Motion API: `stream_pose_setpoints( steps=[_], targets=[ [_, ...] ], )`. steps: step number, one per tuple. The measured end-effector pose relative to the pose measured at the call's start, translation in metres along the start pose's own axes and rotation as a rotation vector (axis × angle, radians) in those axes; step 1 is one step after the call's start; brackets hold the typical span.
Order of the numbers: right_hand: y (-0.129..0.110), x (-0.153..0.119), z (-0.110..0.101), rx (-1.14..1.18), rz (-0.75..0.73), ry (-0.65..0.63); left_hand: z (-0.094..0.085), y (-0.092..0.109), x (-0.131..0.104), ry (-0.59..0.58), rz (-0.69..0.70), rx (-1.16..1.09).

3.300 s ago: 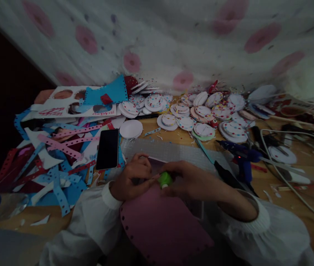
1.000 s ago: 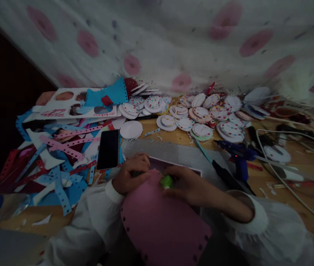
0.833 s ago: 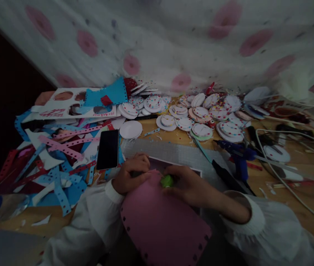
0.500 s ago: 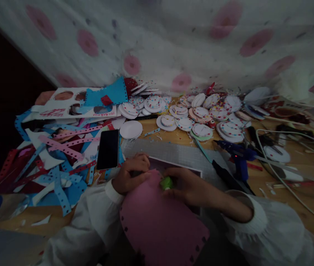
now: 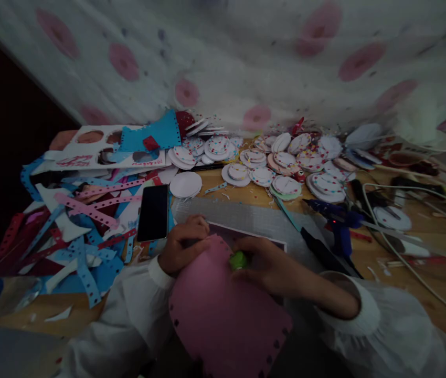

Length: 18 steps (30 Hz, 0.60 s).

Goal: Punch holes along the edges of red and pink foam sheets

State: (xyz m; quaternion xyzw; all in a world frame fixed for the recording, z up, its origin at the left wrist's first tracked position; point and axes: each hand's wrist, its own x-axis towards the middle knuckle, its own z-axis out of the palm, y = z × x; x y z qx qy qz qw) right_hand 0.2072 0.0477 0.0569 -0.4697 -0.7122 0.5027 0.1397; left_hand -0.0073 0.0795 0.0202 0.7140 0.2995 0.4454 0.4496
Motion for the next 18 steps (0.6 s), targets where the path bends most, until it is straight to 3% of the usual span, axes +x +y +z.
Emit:
stream_pose_setpoints(
  steps=[4, 8, 18],
  targets=[
    [-0.001, 0.0, 0.0, -0.029, 0.015, 0.018, 0.0, 0.0, 0.0, -0.031, 0.007, 0.023],
    [-0.001, 0.0, -0.005, -0.03, -0.024, -0.045, -0.001, 0.0, 0.0, -0.049, 0.006, 0.04],
    [-0.001, -0.004, -0.01, 0.005, 0.004, -0.091, -0.004, 0.003, -0.001, 0.055, -0.093, -0.032]
  ],
)
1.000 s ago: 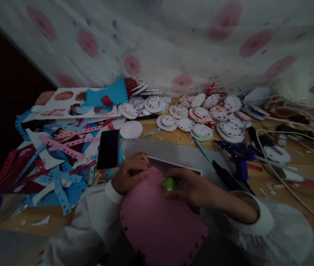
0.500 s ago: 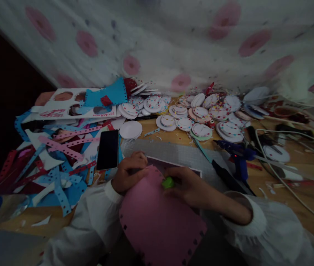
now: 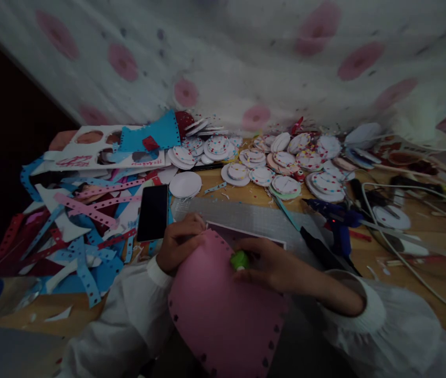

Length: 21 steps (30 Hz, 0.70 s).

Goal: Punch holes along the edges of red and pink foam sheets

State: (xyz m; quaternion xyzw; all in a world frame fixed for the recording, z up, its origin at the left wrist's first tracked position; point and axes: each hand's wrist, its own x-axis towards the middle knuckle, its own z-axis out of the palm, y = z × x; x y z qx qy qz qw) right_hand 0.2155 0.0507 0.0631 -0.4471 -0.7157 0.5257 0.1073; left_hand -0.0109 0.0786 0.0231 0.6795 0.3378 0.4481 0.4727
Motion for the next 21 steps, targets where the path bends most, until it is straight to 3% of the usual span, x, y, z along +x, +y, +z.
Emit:
stream_pose_setpoints(
  steps=[9, 14, 21],
  targets=[
    [0.001, 0.003, 0.013, -0.09, -0.023, 0.146, 0.001, 0.001, 0.001, 0.003, -0.001, -0.005],
    [0.004, 0.002, 0.009, -0.053, -0.059, 0.089, 0.0, 0.003, 0.001, 0.007, -0.011, -0.035],
    [0.001, -0.003, -0.002, -0.05, 0.033, 0.055, -0.002, 0.01, 0.001, 0.135, -0.096, -0.058]
  ],
)
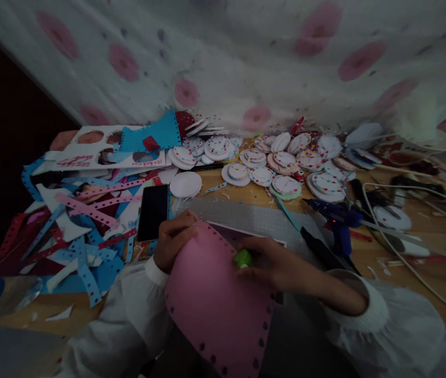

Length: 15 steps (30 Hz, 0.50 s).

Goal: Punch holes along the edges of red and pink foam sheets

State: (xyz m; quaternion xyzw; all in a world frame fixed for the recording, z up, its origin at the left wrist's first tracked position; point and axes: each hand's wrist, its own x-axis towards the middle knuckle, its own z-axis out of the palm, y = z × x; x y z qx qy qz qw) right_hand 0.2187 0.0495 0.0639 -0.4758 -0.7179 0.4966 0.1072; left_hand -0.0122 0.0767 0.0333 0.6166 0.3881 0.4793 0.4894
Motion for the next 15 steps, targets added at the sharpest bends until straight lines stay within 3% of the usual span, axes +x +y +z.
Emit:
stream_pose_setpoints(
  steps=[8, 15],
  targets=[
    [-0.0031, 0.0046, 0.0014, 0.023, -0.022, -0.04, 0.0005, -0.0023, -0.0008, -0.025, -0.027, -0.011],
    [-0.0046, 0.0044, 0.0093, -0.042, -0.012, 0.039, 0.0006, -0.0054, 0.0007, -0.027, -0.013, -0.017]
  ],
)
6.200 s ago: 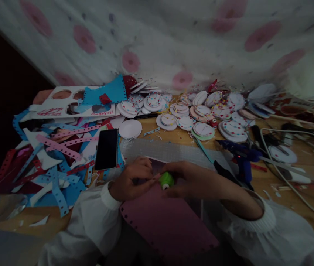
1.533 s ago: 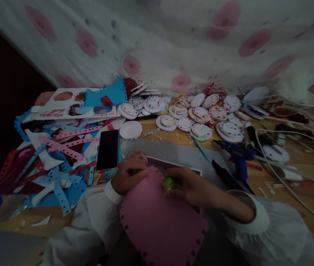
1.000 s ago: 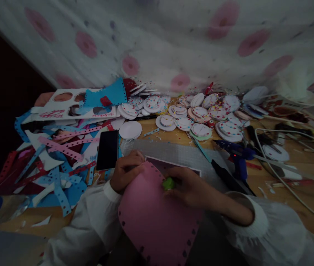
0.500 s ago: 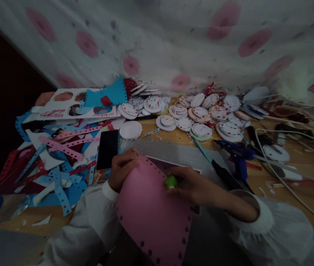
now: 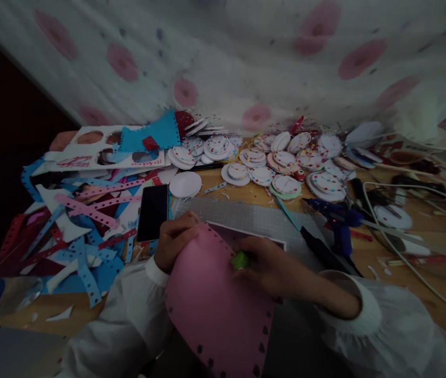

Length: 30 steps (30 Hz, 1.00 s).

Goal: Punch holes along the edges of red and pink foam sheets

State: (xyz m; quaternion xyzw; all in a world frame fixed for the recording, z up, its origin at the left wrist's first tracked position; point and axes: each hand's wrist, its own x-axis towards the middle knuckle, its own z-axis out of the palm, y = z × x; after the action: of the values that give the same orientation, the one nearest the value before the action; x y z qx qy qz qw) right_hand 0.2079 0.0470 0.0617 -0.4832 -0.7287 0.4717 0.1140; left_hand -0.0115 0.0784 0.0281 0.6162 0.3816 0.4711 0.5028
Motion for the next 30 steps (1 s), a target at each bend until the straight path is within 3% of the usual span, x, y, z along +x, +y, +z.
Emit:
stream_pose_setpoints(
  steps=[9, 16, 26, 30],
  targets=[
    [0.006, -0.001, 0.002, 0.044, -0.074, -0.012, -0.002, 0.002, -0.001, 0.019, -0.023, 0.039],
    [0.002, -0.007, -0.009, 0.085, -0.024, -0.045, -0.004, 0.0, -0.001, 0.065, -0.03, -0.019],
    [0.002, -0.003, 0.006, 0.053, -0.04, 0.068, -0.006, -0.003, -0.002, 0.083, -0.055, -0.051],
    [0.0, -0.005, 0.001, 0.059, -0.042, 0.018, -0.006, 0.001, -0.001, 0.106, -0.066, -0.083]
  ],
)
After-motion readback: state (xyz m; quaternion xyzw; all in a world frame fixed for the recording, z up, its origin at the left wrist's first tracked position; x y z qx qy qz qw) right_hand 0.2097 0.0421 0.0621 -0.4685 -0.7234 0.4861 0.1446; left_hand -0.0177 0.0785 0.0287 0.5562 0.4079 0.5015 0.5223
